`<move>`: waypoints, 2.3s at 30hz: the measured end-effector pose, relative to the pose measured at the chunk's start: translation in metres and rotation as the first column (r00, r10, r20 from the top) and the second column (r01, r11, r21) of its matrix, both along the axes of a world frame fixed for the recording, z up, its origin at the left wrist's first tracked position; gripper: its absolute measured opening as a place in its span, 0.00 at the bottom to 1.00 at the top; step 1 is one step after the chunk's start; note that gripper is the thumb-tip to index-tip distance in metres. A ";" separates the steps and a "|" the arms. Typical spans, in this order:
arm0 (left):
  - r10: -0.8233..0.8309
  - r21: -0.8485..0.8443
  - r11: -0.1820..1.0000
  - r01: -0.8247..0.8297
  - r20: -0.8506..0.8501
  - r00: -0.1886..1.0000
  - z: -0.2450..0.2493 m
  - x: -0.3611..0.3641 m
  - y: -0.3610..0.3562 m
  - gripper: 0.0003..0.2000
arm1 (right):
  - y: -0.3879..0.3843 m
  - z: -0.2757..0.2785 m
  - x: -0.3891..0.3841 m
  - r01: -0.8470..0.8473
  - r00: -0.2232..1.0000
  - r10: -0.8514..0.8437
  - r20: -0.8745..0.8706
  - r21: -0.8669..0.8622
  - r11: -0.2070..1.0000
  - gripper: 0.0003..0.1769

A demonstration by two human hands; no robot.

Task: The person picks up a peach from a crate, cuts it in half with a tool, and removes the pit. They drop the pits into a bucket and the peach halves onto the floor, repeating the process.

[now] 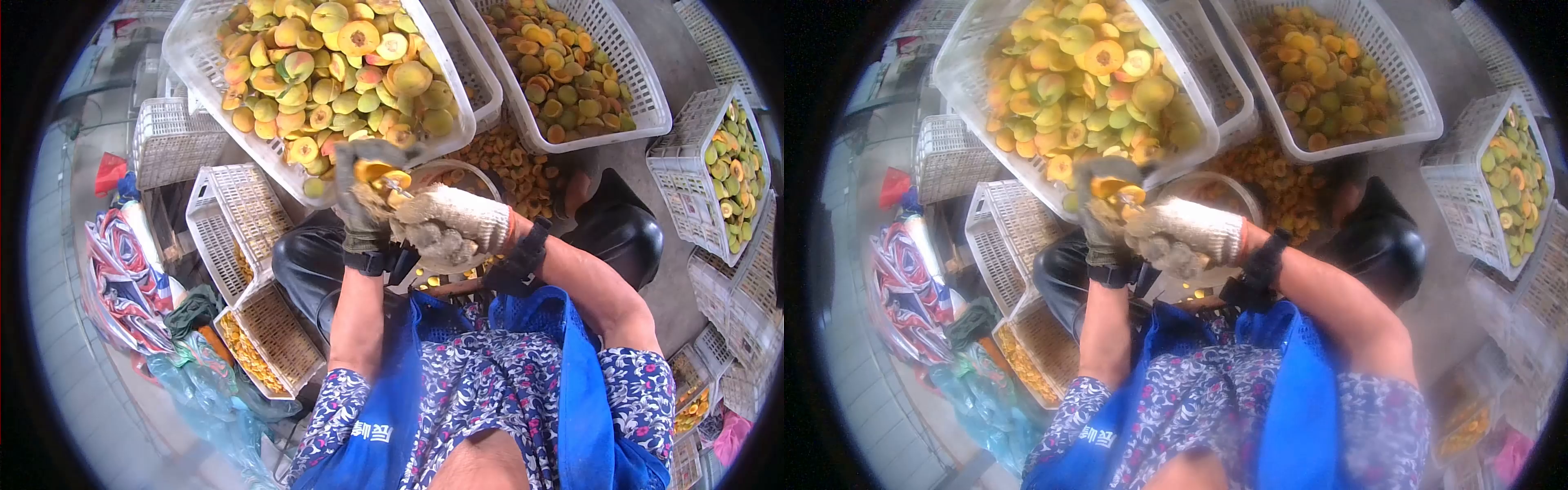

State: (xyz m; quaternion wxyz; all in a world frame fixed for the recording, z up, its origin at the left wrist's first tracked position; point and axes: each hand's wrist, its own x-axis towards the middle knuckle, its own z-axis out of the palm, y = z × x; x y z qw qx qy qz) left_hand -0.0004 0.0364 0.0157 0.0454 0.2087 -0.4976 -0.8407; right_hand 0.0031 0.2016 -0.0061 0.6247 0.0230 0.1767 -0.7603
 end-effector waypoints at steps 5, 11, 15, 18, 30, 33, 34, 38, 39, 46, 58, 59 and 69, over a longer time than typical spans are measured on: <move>0.113 -0.249 0.953 -0.171 -0.231 0.966 -0.028 -0.004 -0.064 0.20 | 0.008 -0.052 0.015 0.527 -0.386 0.321 -0.865 0.079 0.846 0.15; -0.051 -0.084 0.996 0.039 -0.145 0.988 0.055 -0.039 -0.014 0.22 | 0.040 -0.019 -0.019 0.427 -0.188 0.538 -0.822 0.425 0.798 0.14; -0.393 -0.987 -0.123 0.105 0.145 0.908 -0.037 -0.057 -0.047 0.18 | 0.056 0.001 -0.034 0.526 0.067 0.592 -0.803 0.532 0.663 0.14; -0.301 -0.880 -0.467 0.092 0.256 0.919 -0.072 -0.046 -0.029 0.17 | 0.057 -0.014 -0.034 0.614 -0.110 0.569 -0.815 0.395 0.683 0.15; -0.196 -0.179 0.962 0.205 0.066 0.978 0.006 -0.020 -0.008 0.17 | 0.031 0.013 -0.028 0.690 0.148 0.208 -0.967 0.252 0.679 0.19; -0.107 -0.002 0.994 0.107 -0.020 0.994 0.008 -0.011 0.010 0.16 | 0.015 0.015 -0.014 0.747 0.217 0.109 -0.970 0.237 0.621 0.15; -0.087 0.076 0.993 0.086 0.003 0.996 0.005 -0.009 0.010 0.15 | 0.012 0.017 -0.010 0.771 0.158 0.103 -0.982 0.188 0.608 0.15; -0.079 0.024 0.997 0.080 -0.034 0.996 -0.008 -0.002 0.017 0.13 | 0.010 0.004 -0.005 0.835 -0.111 0.173 -0.979 0.002 0.550 0.16; -0.085 -0.045 0.996 0.082 -0.065 0.994 -0.010 -0.001 0.021 0.12 | 0.010 0.003 -0.006 0.837 0.001 0.133 -0.991 0.074 0.543 0.20; 0.022 -0.089 0.996 -0.021 0.003 1.000 0.005 -0.003 0.053 0.09 | 0.008 -0.021 -0.003 0.850 -0.173 0.307 -0.936 0.016 0.527 0.13; -0.068 -0.284 0.958 0.033 -0.113 0.991 -0.006 0.003 0.064 0.14 | 0.010 -0.019 -0.008 0.770 -0.481 0.507 -0.715 -0.069 0.634 0.12; -0.068 -0.286 0.958 0.033 -0.114 0.991 -0.008 0.006 0.062 0.14 | 0.011 -0.012 -0.010 0.794 -0.164 0.356 -0.920 0.091 0.601 0.12; -0.113 -0.029 0.993 0.114 0.035 0.993 0.038 -0.002 0.015 0.21 | 0.016 0.000 -0.009 0.663 0.122 0.198 -0.972 0.229 0.713 0.17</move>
